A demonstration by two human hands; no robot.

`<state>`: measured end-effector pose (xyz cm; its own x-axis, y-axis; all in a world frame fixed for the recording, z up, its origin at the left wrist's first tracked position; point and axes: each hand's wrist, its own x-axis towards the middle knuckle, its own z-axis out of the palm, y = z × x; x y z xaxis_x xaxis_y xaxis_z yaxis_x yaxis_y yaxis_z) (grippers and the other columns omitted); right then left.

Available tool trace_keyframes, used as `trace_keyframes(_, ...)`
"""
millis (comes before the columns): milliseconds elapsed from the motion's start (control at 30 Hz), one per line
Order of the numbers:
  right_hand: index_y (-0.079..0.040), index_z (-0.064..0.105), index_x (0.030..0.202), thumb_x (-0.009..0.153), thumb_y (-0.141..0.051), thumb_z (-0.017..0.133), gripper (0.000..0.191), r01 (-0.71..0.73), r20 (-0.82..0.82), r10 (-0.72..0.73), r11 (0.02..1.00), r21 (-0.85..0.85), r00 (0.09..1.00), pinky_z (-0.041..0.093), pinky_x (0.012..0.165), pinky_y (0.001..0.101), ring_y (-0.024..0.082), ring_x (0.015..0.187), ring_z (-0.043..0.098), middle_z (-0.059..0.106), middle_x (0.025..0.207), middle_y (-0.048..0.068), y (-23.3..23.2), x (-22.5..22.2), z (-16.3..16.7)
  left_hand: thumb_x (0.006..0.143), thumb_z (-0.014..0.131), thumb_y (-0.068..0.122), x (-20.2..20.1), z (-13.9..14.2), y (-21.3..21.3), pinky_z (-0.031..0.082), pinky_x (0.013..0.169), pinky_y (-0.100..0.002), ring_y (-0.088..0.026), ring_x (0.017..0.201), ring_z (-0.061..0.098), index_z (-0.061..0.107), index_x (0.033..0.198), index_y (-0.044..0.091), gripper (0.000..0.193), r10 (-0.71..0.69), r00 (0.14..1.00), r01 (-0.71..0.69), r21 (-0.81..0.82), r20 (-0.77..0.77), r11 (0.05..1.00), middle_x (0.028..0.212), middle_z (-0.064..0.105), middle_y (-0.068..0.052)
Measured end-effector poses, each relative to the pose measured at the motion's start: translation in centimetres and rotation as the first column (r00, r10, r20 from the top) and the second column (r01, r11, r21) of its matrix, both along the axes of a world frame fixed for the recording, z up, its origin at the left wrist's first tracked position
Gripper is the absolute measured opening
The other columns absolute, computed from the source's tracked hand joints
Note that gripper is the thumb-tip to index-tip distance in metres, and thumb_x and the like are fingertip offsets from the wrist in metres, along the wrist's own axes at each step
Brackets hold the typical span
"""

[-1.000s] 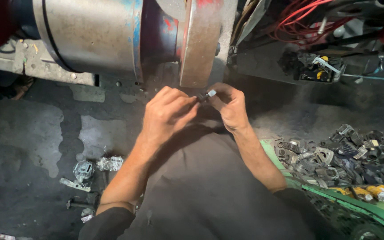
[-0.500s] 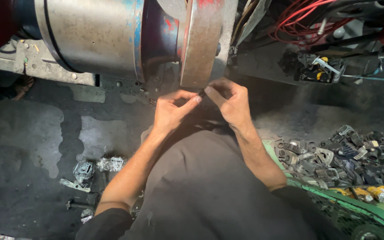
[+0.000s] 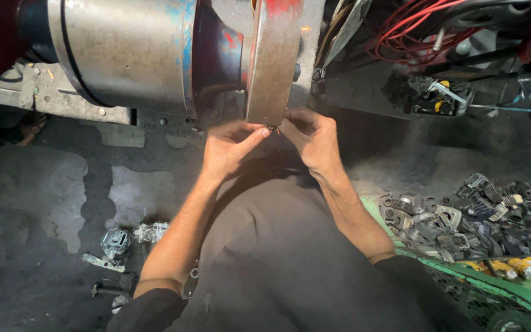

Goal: The person holds small metal components against a spinning bench grinder, grinding their edges with sparks flying, and periodically turns the parts over to grind other sides. They handle the parts one at a time by hand throughout the episode.

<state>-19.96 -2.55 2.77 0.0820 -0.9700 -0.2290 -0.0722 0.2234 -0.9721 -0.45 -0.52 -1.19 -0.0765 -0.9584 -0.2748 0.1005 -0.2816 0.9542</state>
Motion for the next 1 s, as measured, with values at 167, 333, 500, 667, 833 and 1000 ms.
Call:
trace_keyframes(167,0.005,0.073,0.109,0.098,-0.006,0.071,0.015,0.011,0.048,-0.01,1.0,-0.024,0.999,0.055,0.085,0.0239,0.008,0.094,0.068,0.075,0.1,0.004,0.4,0.0,-0.7,0.091,0.081,0.021,0.4,1.0,-0.7,0.054,0.074,-0.023,-0.006,0.084,0.067,0.08,0.101,0.001,0.023,-0.05,0.997,0.049,0.02,0.064,0.999,0.093,0.078,-0.004)
trace_keyframes(333,0.002,0.069,0.105,0.099,-0.003,0.071,0.009,-0.01,0.099,0.009,1.0,0.015,0.995,0.052,0.082,0.0244,0.007,0.092,0.063,0.069,0.097,0.001,1.1,-0.9,-2.1,0.089,0.083,0.013,0.9,5.2,-0.5,0.054,0.077,-0.029,-0.017,0.085,0.07,0.077,0.1,0.003,0.016,0.05,0.923,0.136,-0.444,0.382,0.886,0.093,0.075,-0.006)
trace_keyframes(500,0.001,0.068,0.103,0.099,-0.005,0.071,0.007,-0.134,0.401,0.128,0.991,-0.014,0.907,0.052,0.086,0.0258,0.01,0.095,0.064,0.067,0.101,0.002,2.1,-2.1,-3.0,0.086,0.083,0.012,1.3,9.1,1.1,0.053,0.07,-0.037,-0.029,0.079,0.064,0.075,0.095,0.004,0.014,0.108,0.794,0.34,-0.584,0.599,0.737,0.087,0.068,-0.007)
trace_keyframes(667,0.002,0.069,0.104,0.1,-0.006,0.072,0.01,-0.101,0.231,0.104,0.995,-0.027,0.967,0.051,0.086,0.0246,0.009,0.095,0.064,0.066,0.1,0.002,1.9,-1.9,-2.6,0.086,0.084,0.015,0.4,7.2,1.2,0.054,0.073,-0.031,-0.021,0.081,0.069,0.077,0.095,0.006,0.015,0.114,0.856,0.179,-0.496,0.505,0.85,0.09,0.074,-0.004)
trace_keyframes(833,0.003,0.07,0.104,0.097,-0.005,0.072,0.011,-0.048,0.001,0.048,0.999,-0.004,0.999,0.052,0.082,0.0227,0.007,0.092,0.064,0.07,0.098,0.003,0.9,-1.2,-1.2,0.089,0.082,0.019,-1.0,2.6,0.8,0.055,0.074,-0.024,-0.006,0.082,0.067,0.08,0.101,0.004,0.02,0.015,0.99,-0.011,-0.027,0.141,1.0,0.09,0.079,-0.001)
trace_keyframes(1000,0.003,0.07,0.103,0.098,-0.006,0.071,0.01,-0.014,-0.008,0.014,0.999,0.04,1.0,0.051,0.079,0.023,0.007,0.088,0.065,0.072,0.094,0.003,0.5,-0.6,-0.4,0.091,0.081,0.019,-1.5,0.3,1.3,0.054,0.076,-0.023,-0.005,0.084,0.066,0.079,0.101,0.0,0.022,0.034,0.997,-0.032,-0.032,0.064,0.999,0.092,0.078,-0.002)
